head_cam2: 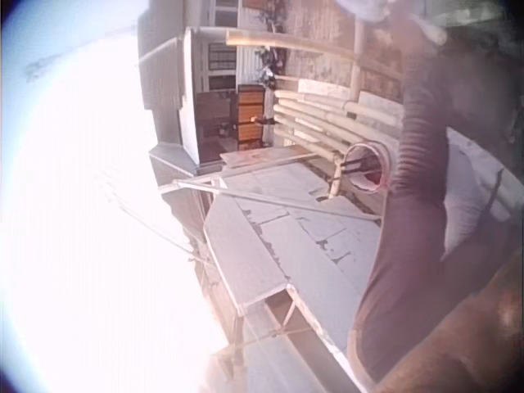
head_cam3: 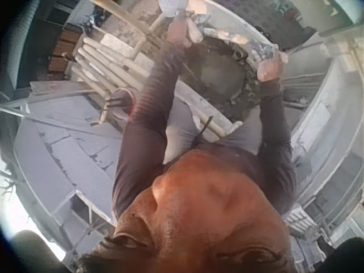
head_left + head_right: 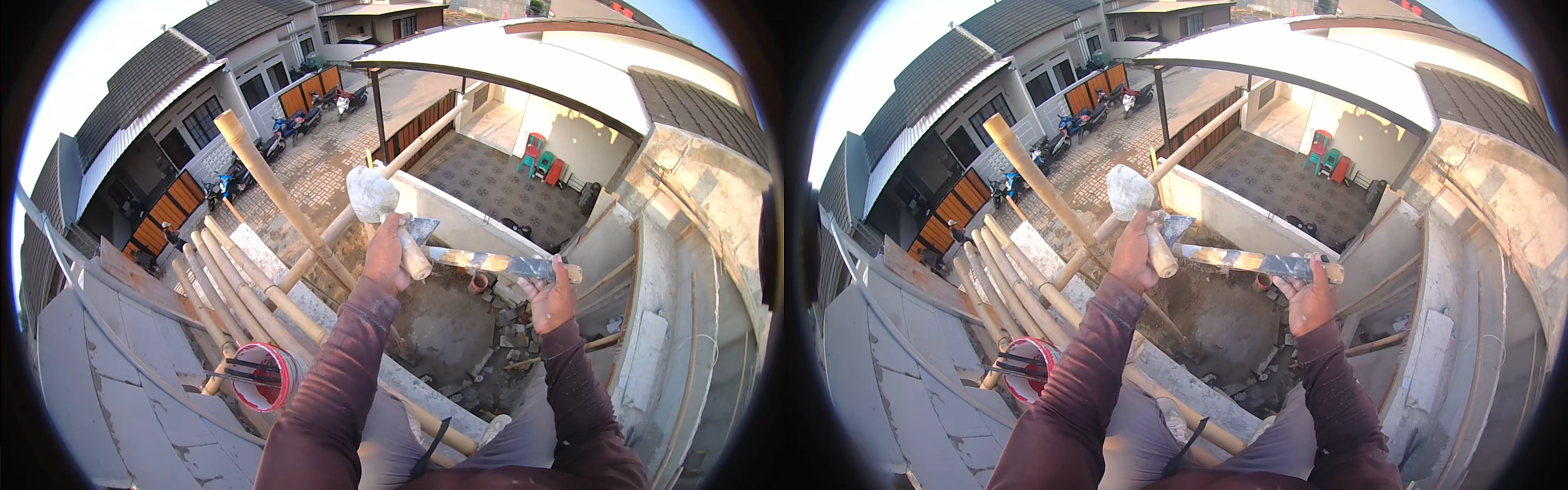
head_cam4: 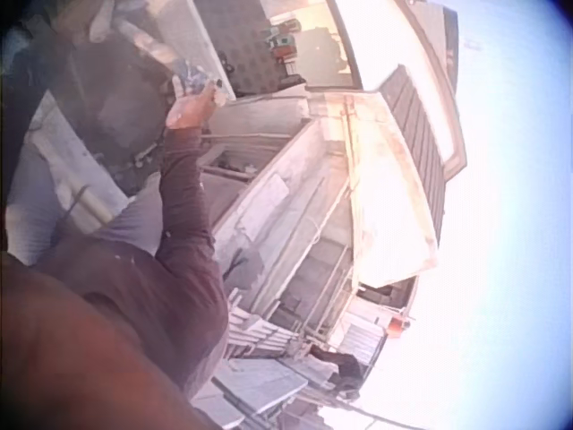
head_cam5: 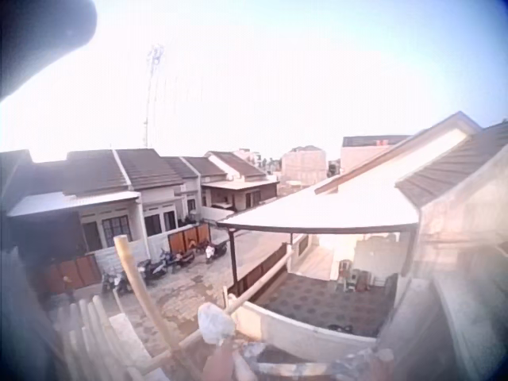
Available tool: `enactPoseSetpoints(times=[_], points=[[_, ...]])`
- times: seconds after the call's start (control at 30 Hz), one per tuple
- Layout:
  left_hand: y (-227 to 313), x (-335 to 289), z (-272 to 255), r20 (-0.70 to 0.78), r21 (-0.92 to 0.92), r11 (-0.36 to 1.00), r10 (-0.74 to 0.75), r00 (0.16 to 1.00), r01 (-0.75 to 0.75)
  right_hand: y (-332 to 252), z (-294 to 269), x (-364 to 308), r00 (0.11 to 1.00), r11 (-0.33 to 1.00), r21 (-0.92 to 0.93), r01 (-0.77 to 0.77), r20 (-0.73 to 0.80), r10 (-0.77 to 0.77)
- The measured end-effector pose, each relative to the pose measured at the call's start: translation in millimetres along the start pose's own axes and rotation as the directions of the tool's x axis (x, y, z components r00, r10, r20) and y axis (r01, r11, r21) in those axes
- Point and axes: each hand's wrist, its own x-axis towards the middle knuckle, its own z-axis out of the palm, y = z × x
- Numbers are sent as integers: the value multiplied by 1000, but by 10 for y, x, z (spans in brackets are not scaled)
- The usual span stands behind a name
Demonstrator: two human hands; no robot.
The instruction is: The person applies mortar to lightweight concrete blocks with a trowel and aligns them on a wall while standing on a bamboo scaffold.
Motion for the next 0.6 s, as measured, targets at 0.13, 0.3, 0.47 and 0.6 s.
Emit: enactPoseSetpoints(times=[0.13, 0.3, 0.47, 0.6], points=[[-104, 163, -227, -53, 218, 975, 54, 997, -41, 5, 31, -100, 993, 994, 67, -86, 91, 80], [112, 314, -615, -146, 475, 877, -8, 989, 77, 90, 44, 8, 880, 966, 40, -254, 425, 214], [229, 499, -451, -97, 681, 733, 94, 991, -3, -346, -169, 5, 540, 929, -206, -307, 766, 348], [332, 152, -468, -7, 732, 682, 0, 1000, 5, -116, -44, 0, 466, 702, -710, -59, 602, 648]])
